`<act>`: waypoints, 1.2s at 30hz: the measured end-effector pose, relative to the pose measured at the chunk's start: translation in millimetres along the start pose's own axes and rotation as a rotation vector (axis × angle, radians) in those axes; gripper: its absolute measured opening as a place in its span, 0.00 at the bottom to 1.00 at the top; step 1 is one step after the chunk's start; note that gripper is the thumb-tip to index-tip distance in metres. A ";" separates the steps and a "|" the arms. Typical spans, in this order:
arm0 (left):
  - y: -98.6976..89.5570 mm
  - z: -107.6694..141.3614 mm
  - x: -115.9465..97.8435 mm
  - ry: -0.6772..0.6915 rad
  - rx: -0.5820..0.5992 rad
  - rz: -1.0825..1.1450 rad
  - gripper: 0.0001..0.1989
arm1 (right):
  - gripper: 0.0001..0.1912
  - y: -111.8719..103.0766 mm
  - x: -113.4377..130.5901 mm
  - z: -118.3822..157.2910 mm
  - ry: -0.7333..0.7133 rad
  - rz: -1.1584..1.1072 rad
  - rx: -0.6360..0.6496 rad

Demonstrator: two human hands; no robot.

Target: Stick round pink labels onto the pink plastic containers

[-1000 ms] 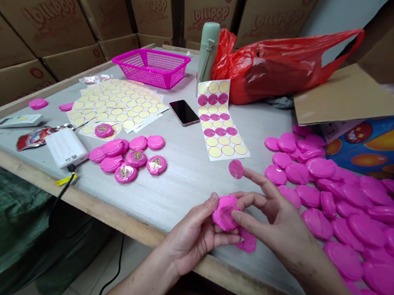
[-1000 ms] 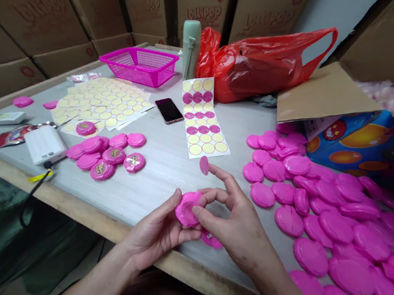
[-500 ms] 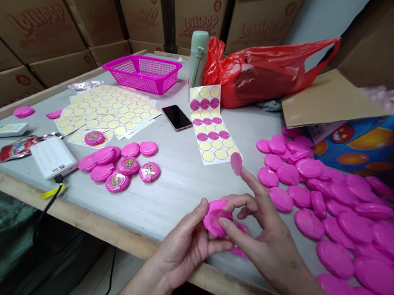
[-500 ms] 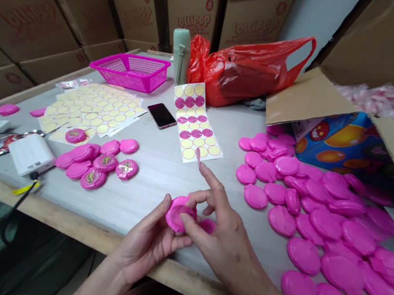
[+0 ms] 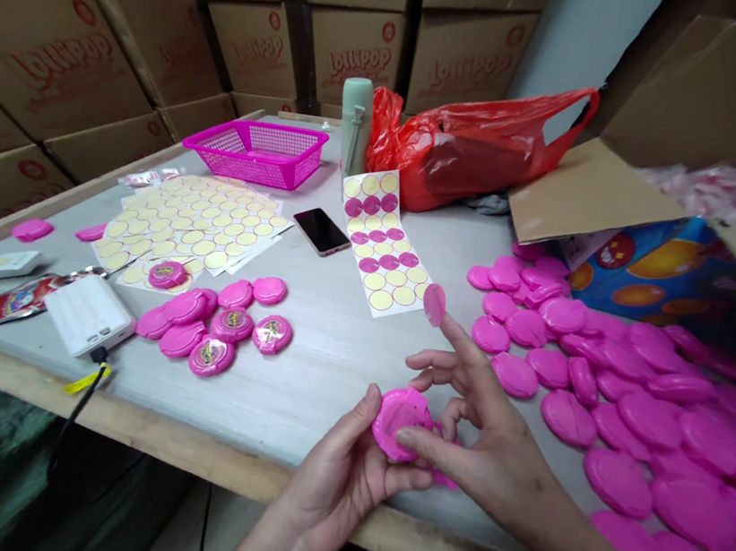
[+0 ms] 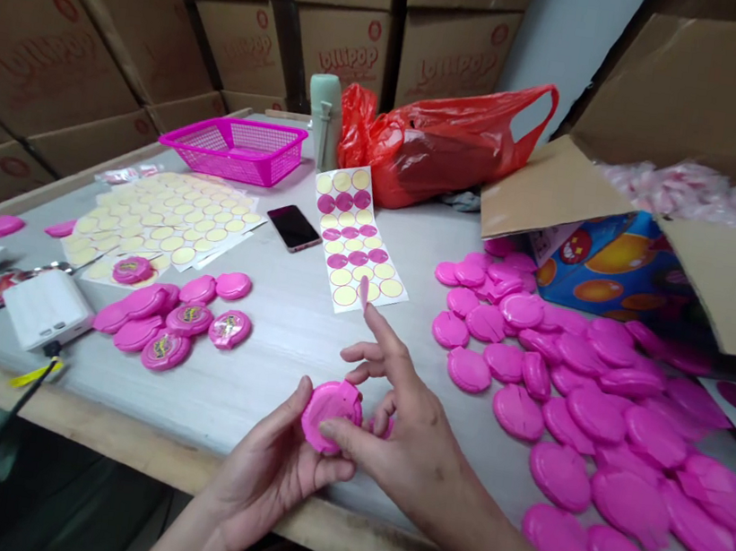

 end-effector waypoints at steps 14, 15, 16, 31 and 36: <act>-4.2 1.0 -6.1 0.139 -0.149 -0.137 0.08 | 0.42 -3.7 -23.4 -19.7 0.106 -0.460 -0.019; -6.4 -0.7 -7.5 0.168 -0.195 -0.124 0.07 | 0.42 -4.4 -22.1 -19.0 0.067 -0.424 -0.042; -8.3 -2.2 -8.7 0.198 -0.239 -0.123 0.07 | 0.43 -4.5 -20.2 -17.7 0.028 -0.369 -0.057; -8.7 -3.2 -14.8 0.271 -0.342 -0.395 0.25 | 0.54 -7.6 -26.2 -11.1 -0.069 0.230 0.174; -9.7 2.3 -19.5 0.421 -0.433 -0.522 0.19 | 0.60 -2.0 -21.3 -8.0 -0.158 0.210 0.308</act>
Point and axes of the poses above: each hand's wrist, its own z-axis away from the middle knuckle, its own y-axis out of the palm, x = y × z, the point moved 5 cm from there along -z, towards the middle knuckle, and after that the axes turned 11 degrees about x, right-handed, at the moved point
